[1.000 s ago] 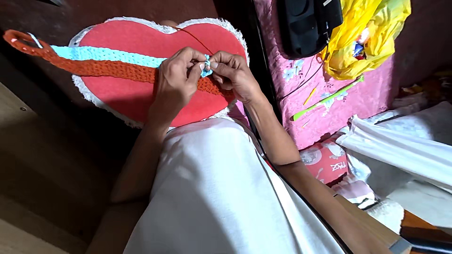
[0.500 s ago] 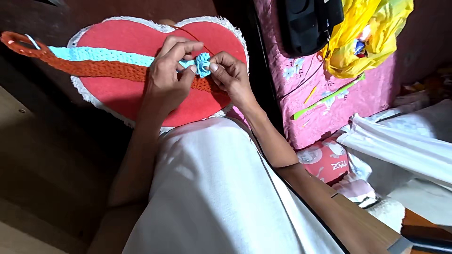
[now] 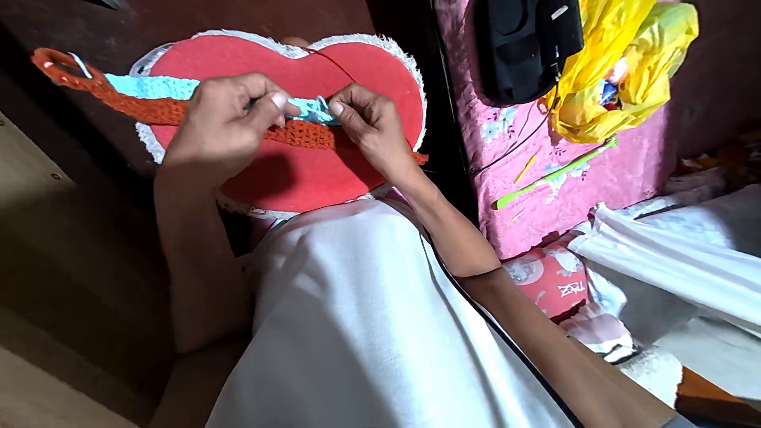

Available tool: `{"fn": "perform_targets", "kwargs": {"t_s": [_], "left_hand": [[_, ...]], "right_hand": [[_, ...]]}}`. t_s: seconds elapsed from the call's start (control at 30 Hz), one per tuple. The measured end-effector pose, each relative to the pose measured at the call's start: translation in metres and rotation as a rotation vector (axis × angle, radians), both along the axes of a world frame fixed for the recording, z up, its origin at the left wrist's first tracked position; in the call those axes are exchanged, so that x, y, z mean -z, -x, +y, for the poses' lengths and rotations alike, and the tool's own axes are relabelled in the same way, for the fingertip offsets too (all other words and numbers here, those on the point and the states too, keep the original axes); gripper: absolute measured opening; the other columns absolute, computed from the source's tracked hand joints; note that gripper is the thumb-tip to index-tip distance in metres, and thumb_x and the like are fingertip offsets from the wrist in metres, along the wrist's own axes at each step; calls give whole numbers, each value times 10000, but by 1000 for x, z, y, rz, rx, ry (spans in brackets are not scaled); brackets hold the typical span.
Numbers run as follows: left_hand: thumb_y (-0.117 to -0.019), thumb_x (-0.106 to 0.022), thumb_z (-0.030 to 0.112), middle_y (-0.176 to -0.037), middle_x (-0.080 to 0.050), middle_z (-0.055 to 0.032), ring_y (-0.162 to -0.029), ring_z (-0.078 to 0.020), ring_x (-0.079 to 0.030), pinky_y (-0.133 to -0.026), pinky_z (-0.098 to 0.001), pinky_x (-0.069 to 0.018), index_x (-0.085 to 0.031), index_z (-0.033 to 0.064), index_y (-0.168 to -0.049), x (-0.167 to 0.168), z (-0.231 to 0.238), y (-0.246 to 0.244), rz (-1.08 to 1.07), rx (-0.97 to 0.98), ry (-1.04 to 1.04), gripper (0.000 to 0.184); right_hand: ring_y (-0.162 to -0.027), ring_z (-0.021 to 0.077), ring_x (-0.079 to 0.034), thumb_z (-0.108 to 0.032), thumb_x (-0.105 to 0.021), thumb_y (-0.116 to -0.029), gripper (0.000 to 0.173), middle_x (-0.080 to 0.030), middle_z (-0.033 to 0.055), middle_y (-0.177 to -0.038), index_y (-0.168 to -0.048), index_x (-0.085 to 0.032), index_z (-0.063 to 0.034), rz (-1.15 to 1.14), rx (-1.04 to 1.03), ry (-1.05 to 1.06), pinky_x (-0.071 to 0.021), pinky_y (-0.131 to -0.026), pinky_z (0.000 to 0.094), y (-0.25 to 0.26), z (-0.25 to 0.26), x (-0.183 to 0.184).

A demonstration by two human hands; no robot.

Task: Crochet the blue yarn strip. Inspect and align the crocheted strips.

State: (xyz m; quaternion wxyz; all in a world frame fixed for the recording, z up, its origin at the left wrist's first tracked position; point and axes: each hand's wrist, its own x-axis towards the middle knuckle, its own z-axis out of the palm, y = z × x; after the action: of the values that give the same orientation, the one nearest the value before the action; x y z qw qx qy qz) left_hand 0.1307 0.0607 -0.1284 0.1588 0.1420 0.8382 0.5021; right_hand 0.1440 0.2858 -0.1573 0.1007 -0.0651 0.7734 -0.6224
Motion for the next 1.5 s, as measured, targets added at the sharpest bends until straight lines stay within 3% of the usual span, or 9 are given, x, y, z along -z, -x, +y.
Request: {"fn": "perform_targets", "kwargs": {"t_s": [0.23,0.4,0.57,0.7,0.83,1.03,1.17,1.33,1.5], "left_hand": [[-1079,-422,311,-903,-675,1,-806,-28,-610,-759,-291,-504,-651,78,-1012,6,-4,-9,-35,-13,156,333],[-1070,-432,204,-916,-668,-183,-863,-352,-648,-765,-605,-457,-679,-4,-977,-13,14,-14,31,126,320,337],[-1052,-451,171,-861,-644,-168,-823,-360,-653,-710,-576,-473,-657,5,-914,-10,25,-23,166,221,332,298],[-1071,-414,205,-952,-673,-190,-885,-367,-659,-753,-597,-467,-669,-7,-982,-21,29,-18,133,122,337,344],[-1079,-391,237,-966,-652,-205,-891,-347,-633,-778,-559,-448,-639,-23,-988,-12,33,-2,124,-32,305,371],[-1074,-427,231,-965,-635,-149,-866,-247,-600,-787,-442,-446,-655,4,-987,9,47,7,168,-58,206,333],[-1050,-495,272,-1128,-675,-129,-997,-162,-651,-880,-305,-515,-693,54,-1174,17,39,5,256,-277,128,320],[-993,-624,254,-918,-684,-27,-779,20,-571,-682,-149,-441,-723,50,-943,7,34,-11,281,-322,-53,232],[-1013,-580,327,-1164,-694,-124,-1055,-216,-655,-907,-401,-513,-748,80,-1156,11,44,-13,87,-118,103,331]], "right_hand": [[-391,13,-352,-76,-410,-1059,224,-397,-74,-517,-889,-555,-92,-688,-131,648,-317,-379,165,14,19,-12],[-388,20,-349,-26,-389,-1038,309,-403,-69,-523,-1269,-587,29,-698,-129,754,-303,-371,169,10,8,-12],[-413,8,-309,-27,-402,-1060,320,-429,-52,-575,-1273,-624,62,-532,2,425,-267,-379,167,6,-6,-24],[-809,86,-690,-97,-552,-1031,232,-758,52,-936,-1104,-759,-20,-106,-40,-113,-566,-762,330,3,-10,-14],[-799,147,-715,-149,-594,-1009,221,-768,49,-894,-1076,-788,-67,48,-75,-317,-563,-751,441,-4,-12,-11],[-659,115,-640,-186,-634,-989,189,-693,6,-732,-894,-757,-78,58,-19,-289,-512,-643,411,-2,-10,-9],[-643,46,-586,-97,-581,-1002,180,-669,6,-753,-917,-721,-22,-34,18,-75,-490,-614,267,4,-7,-8],[-458,-10,-371,-53,-487,-1028,205,-536,-52,-641,-925,-658,-3,-218,7,190,-308,-418,163,11,3,-12],[-470,3,-371,-73,-476,-1037,184,-451,-69,-596,-915,-609,-37,-221,-86,253,-294,-431,173,10,9,-11]]}}
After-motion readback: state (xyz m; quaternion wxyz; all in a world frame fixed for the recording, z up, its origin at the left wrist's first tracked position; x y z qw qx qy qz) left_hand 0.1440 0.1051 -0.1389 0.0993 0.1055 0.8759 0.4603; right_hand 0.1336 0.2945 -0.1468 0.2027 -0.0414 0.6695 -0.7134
